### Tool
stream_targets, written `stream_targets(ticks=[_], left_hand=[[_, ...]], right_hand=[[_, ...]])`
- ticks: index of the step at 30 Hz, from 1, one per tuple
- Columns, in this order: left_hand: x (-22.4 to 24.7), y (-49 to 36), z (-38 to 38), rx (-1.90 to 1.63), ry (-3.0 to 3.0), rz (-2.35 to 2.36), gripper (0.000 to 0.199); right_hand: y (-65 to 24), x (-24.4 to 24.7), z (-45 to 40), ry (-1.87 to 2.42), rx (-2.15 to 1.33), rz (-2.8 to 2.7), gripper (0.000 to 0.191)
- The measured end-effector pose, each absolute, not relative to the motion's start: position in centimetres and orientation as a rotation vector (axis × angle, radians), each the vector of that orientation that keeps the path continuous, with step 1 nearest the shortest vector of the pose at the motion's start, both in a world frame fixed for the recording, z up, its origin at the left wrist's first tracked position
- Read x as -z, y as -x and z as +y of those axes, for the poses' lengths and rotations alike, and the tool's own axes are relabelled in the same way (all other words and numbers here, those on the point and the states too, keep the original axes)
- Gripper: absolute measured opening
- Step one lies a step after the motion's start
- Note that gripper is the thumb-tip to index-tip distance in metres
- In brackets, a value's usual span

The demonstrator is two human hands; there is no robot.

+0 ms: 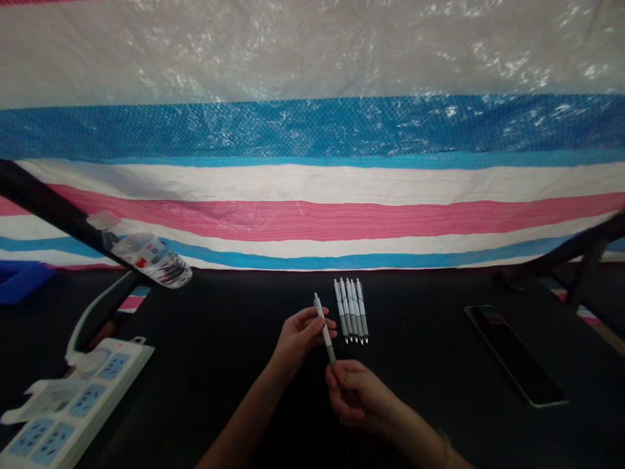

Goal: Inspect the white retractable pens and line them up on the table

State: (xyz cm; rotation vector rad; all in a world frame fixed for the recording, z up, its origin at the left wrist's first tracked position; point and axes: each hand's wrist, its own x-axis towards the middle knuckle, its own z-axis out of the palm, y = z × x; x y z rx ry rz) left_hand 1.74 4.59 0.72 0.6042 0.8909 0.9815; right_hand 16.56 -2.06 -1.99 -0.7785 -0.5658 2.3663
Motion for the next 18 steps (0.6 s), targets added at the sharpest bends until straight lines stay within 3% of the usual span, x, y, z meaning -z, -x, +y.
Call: stream_targets(ticks=[18], left_hand=[[-0.8,-1.8,4.9,-1.041,-0.591,0.970,0.047]], right_hand=[[-16.5,1.0,-2.0,0.991,-2.220,-0.542,0.048]])
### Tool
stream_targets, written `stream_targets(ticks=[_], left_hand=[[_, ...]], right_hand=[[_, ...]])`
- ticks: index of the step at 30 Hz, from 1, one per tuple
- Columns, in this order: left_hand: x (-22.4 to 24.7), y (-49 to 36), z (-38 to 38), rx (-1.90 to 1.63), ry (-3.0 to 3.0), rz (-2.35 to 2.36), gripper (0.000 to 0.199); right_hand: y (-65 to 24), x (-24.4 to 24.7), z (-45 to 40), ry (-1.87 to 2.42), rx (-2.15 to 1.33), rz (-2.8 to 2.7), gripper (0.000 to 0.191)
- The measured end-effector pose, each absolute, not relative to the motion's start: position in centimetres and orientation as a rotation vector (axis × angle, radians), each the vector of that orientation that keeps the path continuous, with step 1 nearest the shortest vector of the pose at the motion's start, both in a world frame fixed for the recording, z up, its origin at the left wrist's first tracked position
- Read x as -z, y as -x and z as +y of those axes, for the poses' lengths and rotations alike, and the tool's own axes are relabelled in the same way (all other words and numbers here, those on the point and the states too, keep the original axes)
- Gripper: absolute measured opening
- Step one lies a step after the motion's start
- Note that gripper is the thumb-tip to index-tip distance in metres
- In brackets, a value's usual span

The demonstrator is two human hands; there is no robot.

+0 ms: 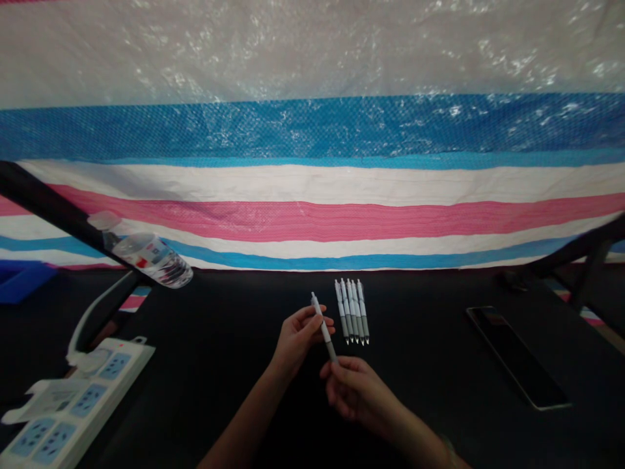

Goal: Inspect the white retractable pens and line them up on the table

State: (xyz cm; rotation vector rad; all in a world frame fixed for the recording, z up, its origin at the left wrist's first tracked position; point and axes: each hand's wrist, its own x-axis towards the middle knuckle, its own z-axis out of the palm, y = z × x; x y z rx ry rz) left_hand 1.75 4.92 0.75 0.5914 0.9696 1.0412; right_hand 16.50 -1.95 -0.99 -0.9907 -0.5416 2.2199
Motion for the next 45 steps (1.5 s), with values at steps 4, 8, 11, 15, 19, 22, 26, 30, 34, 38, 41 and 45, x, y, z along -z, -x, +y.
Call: stream_targets(ticks=[4,8,11,15,19,22,26,30,34,38,41,45], left_hand=[[-0.85,-1.62,5.18,-1.045,-0.549,0.952,0.049],[-0.85,-1.51,5.22,-1.029,-0.559,0.918,0.049],[-0.83,-1.54,5.21,-1.018,-0.579,0.912,0.048],[-0.77,-1.60,5.18,-1.008,-0.587,0.915,0.049],[-0.69,-1.58,5.15,-1.009,-0.594,0.918,0.049],[-0.69,-1.54,5.15,-1.002,-0.595,0.916,0.048],[-0.72,-1.52,5.13,-1.008,-0.592,0.926,0.050],[-0.74,-1.50,5.11,-0.999,-0.593,0.914,0.050],[-0.79,-1.50,5.14,-1.009,-0.594,0.908,0.049],[-0.78,-1.53,5.16,-1.007,-0.590,0.915,0.051],[-0.68,-1.51,5.17,-1.011,-0.592,0.919,0.051],[-0.54,-1.44,5.21,-1.005,-0.600,0.911,0.050]], right_hand=[[-16.62,0.39,-1.67,0.940,-2.260,-0.341,0.046],[-16.73,0.13,-1.73,0.953,-2.273,-0.313,0.038],[-16.78,0.14,-1.83,0.946,-2.280,-0.356,0.043],[-16.85,0.18,-1.82,0.968,-2.282,-0.361,0.043],[-16.90,0.08,-1.70,0.966,-2.294,-0.346,0.044],[-16.93,0.02,-1.66,0.967,-2.289,-0.363,0.040],[-16.99,0.13,-1.73,0.957,-2.292,-0.381,0.041],[-17.08,0.27,-1.73,0.953,-2.302,-0.395,0.042],[-17.09,0.13,-1.60,0.954,-2.306,-0.381,0.042],[-17.09,-0.10,-1.57,0.965,-2.316,-0.395,0.038],[-17.12,-0.12,-1.62,0.939,-2.322,-0.393,0.039],[-17.18,0.10,-1.64,0.958,-2.327,-0.377,0.039]])
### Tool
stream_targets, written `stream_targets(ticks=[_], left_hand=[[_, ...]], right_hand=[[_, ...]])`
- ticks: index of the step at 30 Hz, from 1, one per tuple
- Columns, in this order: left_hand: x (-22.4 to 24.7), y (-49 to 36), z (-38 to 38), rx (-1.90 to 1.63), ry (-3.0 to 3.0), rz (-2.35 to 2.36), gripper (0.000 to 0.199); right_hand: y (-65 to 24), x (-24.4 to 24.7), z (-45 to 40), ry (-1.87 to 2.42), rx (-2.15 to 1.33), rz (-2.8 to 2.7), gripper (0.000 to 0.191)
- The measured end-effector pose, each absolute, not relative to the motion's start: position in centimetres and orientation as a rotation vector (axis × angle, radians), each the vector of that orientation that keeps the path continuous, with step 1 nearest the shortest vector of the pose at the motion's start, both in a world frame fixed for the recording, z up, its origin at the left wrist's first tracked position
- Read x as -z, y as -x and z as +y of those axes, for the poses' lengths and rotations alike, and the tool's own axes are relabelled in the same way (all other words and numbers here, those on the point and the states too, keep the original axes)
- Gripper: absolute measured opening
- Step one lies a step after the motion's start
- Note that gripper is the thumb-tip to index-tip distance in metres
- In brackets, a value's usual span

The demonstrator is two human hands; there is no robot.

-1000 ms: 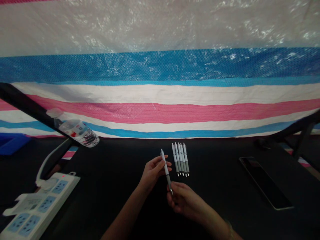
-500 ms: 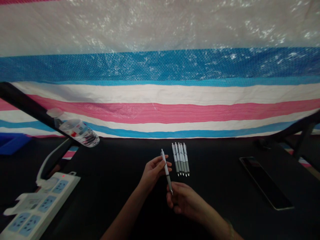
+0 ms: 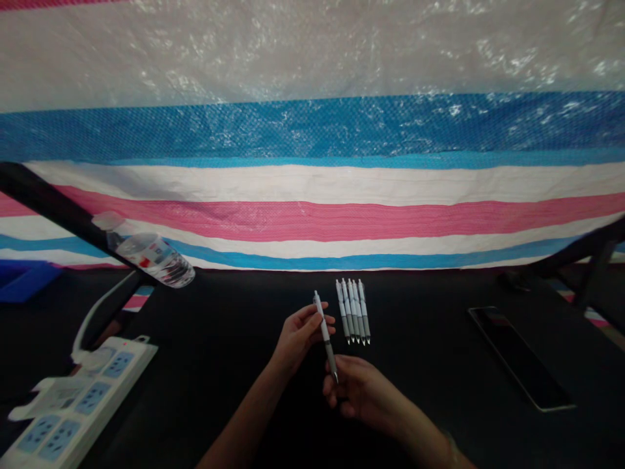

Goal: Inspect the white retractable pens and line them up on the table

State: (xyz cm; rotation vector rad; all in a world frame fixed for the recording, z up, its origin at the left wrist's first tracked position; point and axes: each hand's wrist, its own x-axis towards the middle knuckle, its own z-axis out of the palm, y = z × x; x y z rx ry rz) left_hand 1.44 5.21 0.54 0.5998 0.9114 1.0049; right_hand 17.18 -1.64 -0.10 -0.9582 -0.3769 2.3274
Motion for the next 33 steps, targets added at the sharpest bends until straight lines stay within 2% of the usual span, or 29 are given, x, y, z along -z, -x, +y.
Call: stream_targets(ticks=[12,23,33], left_hand=[[-0.9,-1.3,5.4,-1.041,-0.551,0.904,0.047],[-0.3,0.6,6.7,-1.235,-0.441,0.930,0.045],[-0.1,0.8,6.9,-1.264,-0.398,0.915,0.045]], right_hand=[[-17.3,1.2,-1.8,0.833,-2.345,-0.537,0.037],[-17.1,1.0,-2.0,0.818,-2.403,-0.633,0.053],[-17.1,1.2,-2.0,0.829,-2.424,-0.684,0.048]])
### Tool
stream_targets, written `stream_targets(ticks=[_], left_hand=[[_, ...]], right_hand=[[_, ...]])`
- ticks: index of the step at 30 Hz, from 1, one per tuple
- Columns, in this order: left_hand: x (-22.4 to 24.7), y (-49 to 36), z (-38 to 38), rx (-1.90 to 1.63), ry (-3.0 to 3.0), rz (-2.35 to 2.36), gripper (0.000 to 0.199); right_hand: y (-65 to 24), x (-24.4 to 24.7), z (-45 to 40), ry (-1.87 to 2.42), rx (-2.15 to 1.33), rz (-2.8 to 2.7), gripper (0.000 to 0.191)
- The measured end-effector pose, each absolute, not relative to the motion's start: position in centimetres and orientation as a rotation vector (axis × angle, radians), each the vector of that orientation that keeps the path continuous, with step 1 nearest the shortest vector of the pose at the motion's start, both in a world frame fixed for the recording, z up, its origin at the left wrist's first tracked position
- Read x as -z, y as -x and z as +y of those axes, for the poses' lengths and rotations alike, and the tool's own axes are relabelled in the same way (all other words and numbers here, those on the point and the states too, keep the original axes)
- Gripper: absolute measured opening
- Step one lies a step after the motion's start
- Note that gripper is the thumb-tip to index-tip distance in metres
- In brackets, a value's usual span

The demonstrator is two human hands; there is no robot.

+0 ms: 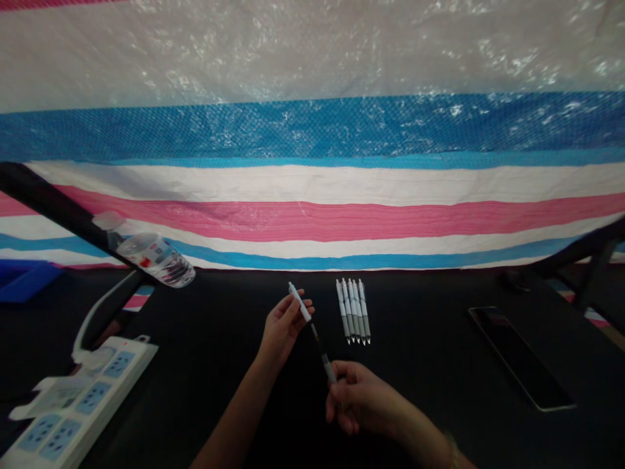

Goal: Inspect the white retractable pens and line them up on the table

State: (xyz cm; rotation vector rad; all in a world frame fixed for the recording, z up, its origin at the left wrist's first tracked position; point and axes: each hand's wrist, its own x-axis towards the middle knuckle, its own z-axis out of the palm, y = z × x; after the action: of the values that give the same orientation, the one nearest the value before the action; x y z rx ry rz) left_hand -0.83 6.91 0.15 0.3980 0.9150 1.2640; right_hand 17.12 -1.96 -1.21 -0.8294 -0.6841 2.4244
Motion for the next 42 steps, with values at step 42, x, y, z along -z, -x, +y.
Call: stream_targets(ticks=[42], left_hand=[[-0.1,-0.6,5.3,-0.934,-0.614,0.714,0.025]], right_hand=[[-17.3,1.0,-1.3,0.869,-2.310,-0.461,0.045]])
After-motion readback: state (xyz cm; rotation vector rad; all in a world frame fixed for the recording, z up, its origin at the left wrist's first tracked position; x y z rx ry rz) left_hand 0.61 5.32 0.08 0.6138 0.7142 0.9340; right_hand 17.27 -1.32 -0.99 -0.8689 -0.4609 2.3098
